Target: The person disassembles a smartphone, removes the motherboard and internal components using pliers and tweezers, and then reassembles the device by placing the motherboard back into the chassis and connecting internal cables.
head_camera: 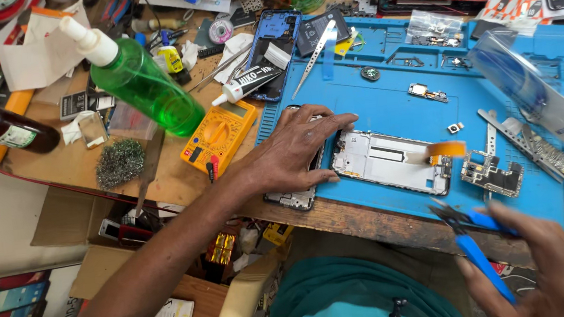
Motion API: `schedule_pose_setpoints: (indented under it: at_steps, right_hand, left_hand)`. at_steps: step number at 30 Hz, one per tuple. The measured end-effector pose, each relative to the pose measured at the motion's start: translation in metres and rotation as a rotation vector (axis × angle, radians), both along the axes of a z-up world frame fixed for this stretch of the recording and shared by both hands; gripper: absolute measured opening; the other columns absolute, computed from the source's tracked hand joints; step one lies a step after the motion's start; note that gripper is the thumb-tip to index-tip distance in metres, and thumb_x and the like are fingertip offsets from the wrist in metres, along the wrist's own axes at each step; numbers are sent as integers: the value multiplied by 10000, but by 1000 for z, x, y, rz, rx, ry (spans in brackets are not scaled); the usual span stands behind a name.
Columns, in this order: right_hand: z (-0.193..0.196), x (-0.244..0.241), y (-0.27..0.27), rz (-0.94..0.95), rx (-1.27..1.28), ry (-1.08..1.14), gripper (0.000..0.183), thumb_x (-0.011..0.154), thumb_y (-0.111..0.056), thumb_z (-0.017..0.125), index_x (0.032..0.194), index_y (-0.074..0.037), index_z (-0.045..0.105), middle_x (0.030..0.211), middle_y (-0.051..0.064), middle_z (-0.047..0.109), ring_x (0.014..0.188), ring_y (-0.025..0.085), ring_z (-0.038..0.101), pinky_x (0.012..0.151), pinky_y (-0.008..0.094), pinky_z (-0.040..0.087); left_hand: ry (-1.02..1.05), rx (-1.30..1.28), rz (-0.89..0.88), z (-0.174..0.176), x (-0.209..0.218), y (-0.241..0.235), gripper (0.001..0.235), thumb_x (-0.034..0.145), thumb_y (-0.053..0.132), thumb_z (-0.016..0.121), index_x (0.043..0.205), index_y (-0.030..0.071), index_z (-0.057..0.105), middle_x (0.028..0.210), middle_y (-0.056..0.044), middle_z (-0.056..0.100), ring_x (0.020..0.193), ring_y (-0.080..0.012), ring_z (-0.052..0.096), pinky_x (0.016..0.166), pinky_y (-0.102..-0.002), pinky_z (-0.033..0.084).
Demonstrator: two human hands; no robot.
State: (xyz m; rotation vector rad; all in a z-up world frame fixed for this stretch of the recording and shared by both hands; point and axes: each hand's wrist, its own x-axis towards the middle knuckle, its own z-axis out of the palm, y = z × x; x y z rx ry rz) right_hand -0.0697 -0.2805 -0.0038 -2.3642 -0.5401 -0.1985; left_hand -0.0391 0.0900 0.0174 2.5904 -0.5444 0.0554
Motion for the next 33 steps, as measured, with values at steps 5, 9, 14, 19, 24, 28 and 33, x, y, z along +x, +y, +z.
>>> schedule_pose_setpoints:
  at_steps: [5,9,14,19,24,28,33]
  right_hand:
    - [43,45,62,323,-279,-235,666,725,-270,820,1335,-41,680,1164,153,704,1055,312,658,918,434,543]
    - [51,67,97,474,-370,-280,566,732,-268,815,1228,-24,697,1120,158,706,997,320,659,883,437,543]
    - [55,75,116,551,-438,-292,530,724,-271,809,1179,-18,715,1095,144,715,967,323,653,844,438,539]
    - [56,77,126,591,-453,-276,521,727,-266,802,1180,-24,715,1079,132,718,966,311,654,830,427,544]
    - [55,79,129,590,-458,-240,536,723,-267,806,1198,-36,714,1084,125,722,960,310,656,818,422,544]
    - [52,81,127,583,-446,-203,536,724,-265,810,1205,-48,718,1101,121,725,959,308,669,836,424,549]
    - [44,85,118,563,-455,-94,525,745,-283,838,1204,-57,721,1133,123,731,938,308,676,832,422,559]
  left_hand:
    - [-130,-32,13,-8,-19,6,923,754,378,843,1535,138,415,1452,-146,549,1451,-339,390,1171,-546,280]
    - [-200,-50,76,-13,-30,5,851,778,402,830,1497,132,463,1428,-116,606,1456,-346,390,1178,-550,255]
    - [-239,-80,121,-20,-30,3,780,814,424,814,1461,123,499,1390,-105,633,1438,-328,409,1161,-534,280]
    - [-253,-79,126,-24,-29,6,752,831,425,803,1449,115,507,1357,-105,641,1429,-320,419,1157,-526,287]
    - [-264,-77,132,-27,-29,7,752,834,441,790,1447,110,507,1354,-111,641,1428,-321,412,1165,-525,276]
    - [-258,-75,133,-28,-28,7,756,833,450,783,1448,108,507,1356,-108,640,1430,-319,407,1168,-525,268]
    - [-230,-73,136,-21,-27,6,748,825,426,791,1442,107,514,1362,-112,631,1435,-321,391,1167,-533,251]
